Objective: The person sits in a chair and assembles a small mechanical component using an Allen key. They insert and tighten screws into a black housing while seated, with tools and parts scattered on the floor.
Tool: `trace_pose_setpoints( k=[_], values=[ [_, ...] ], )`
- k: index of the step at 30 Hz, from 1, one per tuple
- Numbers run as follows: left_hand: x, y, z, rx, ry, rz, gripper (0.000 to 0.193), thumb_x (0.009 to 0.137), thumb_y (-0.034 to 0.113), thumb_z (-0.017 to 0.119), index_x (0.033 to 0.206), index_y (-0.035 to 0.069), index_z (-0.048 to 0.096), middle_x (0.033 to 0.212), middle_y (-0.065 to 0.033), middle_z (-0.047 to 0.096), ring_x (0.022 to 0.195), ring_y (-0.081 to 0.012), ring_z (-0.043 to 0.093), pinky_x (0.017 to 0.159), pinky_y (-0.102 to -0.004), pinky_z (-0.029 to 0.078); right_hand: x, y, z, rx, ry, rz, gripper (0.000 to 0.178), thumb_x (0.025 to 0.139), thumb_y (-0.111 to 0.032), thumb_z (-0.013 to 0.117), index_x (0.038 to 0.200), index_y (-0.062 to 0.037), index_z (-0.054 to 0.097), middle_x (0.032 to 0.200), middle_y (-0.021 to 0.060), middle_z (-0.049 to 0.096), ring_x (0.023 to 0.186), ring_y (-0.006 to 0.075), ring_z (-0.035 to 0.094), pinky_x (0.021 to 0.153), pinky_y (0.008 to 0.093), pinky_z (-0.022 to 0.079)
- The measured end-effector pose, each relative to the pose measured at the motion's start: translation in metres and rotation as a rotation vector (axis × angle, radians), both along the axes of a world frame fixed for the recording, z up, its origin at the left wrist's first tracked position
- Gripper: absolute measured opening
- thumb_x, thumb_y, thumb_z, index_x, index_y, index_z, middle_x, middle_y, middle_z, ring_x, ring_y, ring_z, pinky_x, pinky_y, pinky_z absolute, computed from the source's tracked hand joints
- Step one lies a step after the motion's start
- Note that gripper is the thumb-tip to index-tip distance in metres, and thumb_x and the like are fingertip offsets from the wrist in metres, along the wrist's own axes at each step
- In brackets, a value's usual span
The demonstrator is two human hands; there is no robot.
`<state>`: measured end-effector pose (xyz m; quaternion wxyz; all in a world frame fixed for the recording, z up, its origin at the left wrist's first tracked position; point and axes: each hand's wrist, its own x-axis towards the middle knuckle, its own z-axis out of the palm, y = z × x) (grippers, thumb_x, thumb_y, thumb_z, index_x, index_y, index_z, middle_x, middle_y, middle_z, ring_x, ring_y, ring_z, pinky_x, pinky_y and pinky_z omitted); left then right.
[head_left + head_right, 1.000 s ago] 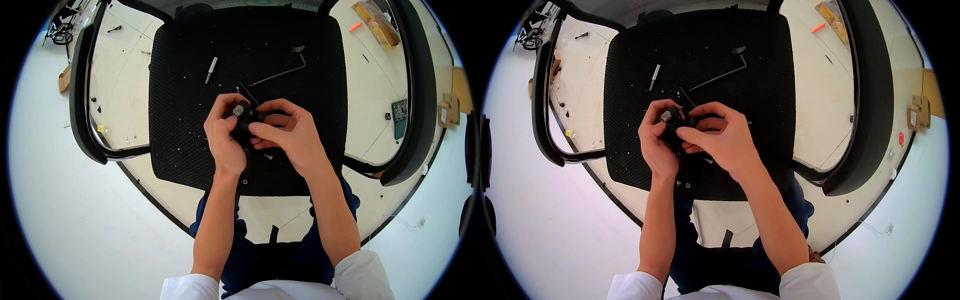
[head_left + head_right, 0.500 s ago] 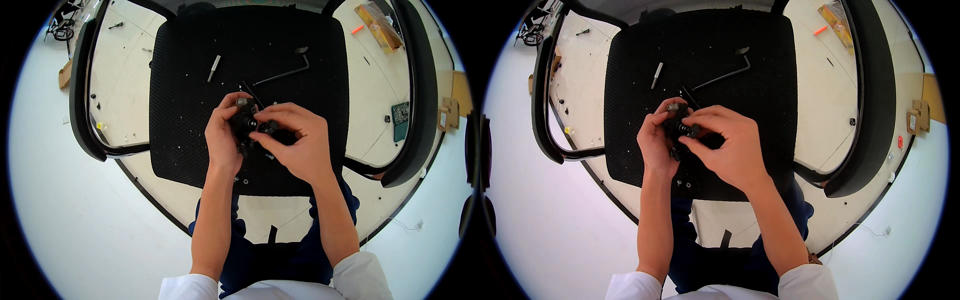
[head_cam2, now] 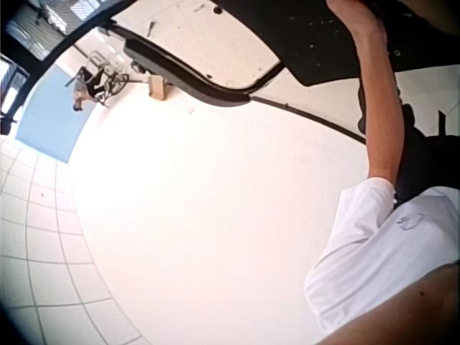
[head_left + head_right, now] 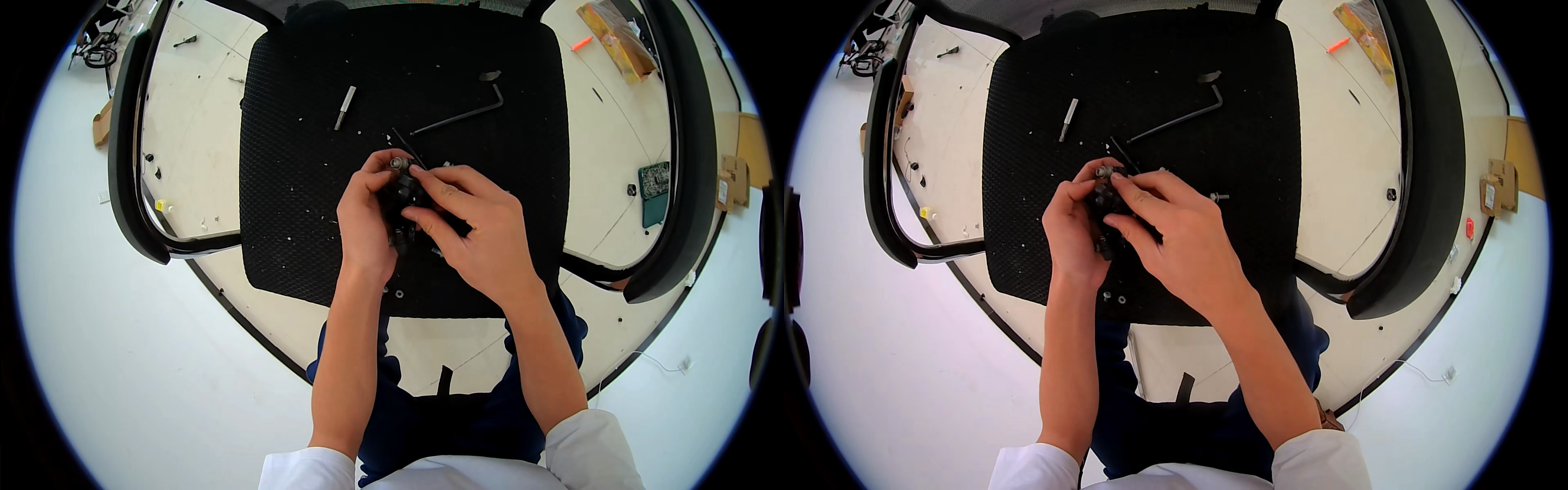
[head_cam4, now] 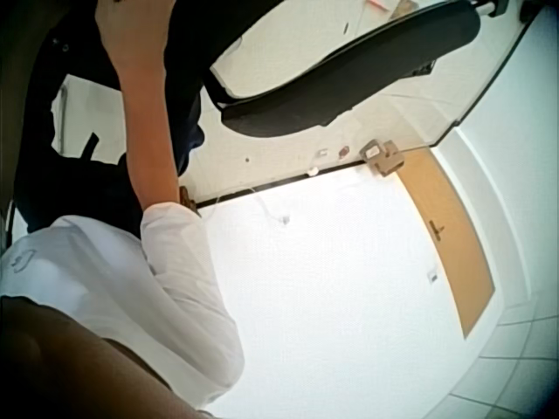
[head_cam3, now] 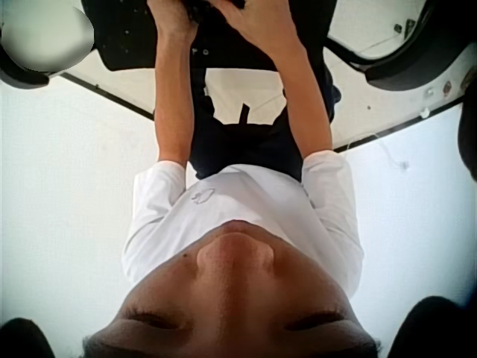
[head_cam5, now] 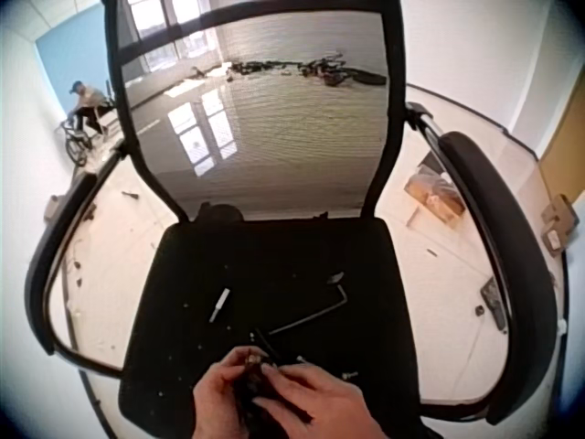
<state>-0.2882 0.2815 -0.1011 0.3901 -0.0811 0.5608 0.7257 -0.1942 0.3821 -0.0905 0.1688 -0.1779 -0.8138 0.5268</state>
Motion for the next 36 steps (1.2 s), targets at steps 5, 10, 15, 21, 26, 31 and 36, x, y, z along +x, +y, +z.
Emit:
trace_pose_setpoints(
  k=[5,10,15,21,26,31,36],
  values=[
    [0.003,0.002,0.005,0.056,-0.147,0.034,0.036,0.087,0.024,0.037,0.107,0.003,0.058,0.095,-0.0069,0.058,0.090,-0.0181,0.057,0.082,-0.0310,0.047,-0.001,0.003,0.007,-0.006,-0.046,0.039,0.033,0.081,-0.011,0.075,0.111,0.0000,0.069,0.095,0.0090,0.062,0.081,0.0201,0.065,0.067,0.0297,0.053],
    [0.003,0.003,0.003,0.122,-0.182,0.032,0.038,0.087,0.024,0.037,0.109,0.002,0.058,0.097,-0.0097,0.060,0.091,-0.0198,0.058,0.085,-0.0323,0.047,0.001,0.003,0.003,0.016,-0.019,-0.012,0.031,0.077,-0.012,0.079,0.105,-0.0015,0.071,0.095,0.0072,0.061,0.086,0.0189,0.064,0.068,0.0295,0.053],
    [0.002,-0.001,0.003,0.175,-0.157,0.056,0.039,0.087,0.024,0.036,0.111,0.001,0.057,0.099,-0.0121,0.061,0.093,-0.0208,0.058,0.087,-0.0327,0.047,-0.002,0.003,0.002,0.057,0.074,-0.048,0.029,0.074,-0.012,0.081,0.101,-0.0055,0.074,0.092,0.0045,0.064,0.081,0.0171,0.064,0.066,0.0283,0.052],
    [0.004,-0.001,0.005,0.273,-0.203,0.083,0.042,0.087,0.025,0.035,0.114,0.000,0.056,0.100,-0.0136,0.061,0.094,-0.0234,0.058,0.088,-0.0351,0.048,-0.001,0.007,0.003,-0.205,-0.037,-0.004,0.033,0.073,-0.010,0.081,0.105,-0.0081,0.075,0.093,0.0043,0.064,0.080,0.0142,0.063,0.069,0.0259,0.052],
    [0.004,-0.003,0.005,0.365,-0.273,0.131,0.044,0.085,0.026,0.035,0.115,0.001,0.055,0.102,-0.0141,0.061,0.097,-0.0245,0.058,0.088,-0.0394,0.048,-0.005,0.009,-0.005,-0.448,0.021,0.010,0.033,0.074,-0.007,0.080,0.107,-0.0078,0.075,0.096,0.0044,0.065,0.078,0.0125,0.064,0.070,0.0260,0.052],
    [0.002,-0.004,0.006,0.364,-0.271,0.095,0.046,0.083,0.027,0.037,0.118,0.003,0.054,0.103,-0.0111,0.058,0.094,-0.0220,0.056,0.082,-0.0370,0.047,-0.006,0.011,-0.008,-0.455,0.004,-0.014,0.031,0.078,-0.005,0.078,0.108,-0.0051,0.073,0.096,0.0056,0.064,0.077,0.0130,0.065,0.069,0.0256,0.052],
    [0.000,-0.005,0.010,0.369,-0.251,0.062,0.051,0.077,0.026,0.039,0.120,0.003,0.053,0.104,-0.0098,0.055,0.093,-0.0212,0.053,0.078,-0.0365,0.045,-0.009,0.011,-0.006,-0.495,-0.058,-0.055,0.028,0.082,-0.005,0.074,0.110,-0.0018,0.072,0.097,0.0070,0.063,0.076,0.0136,0.066,0.069,0.0241,0.051]
  ],
)
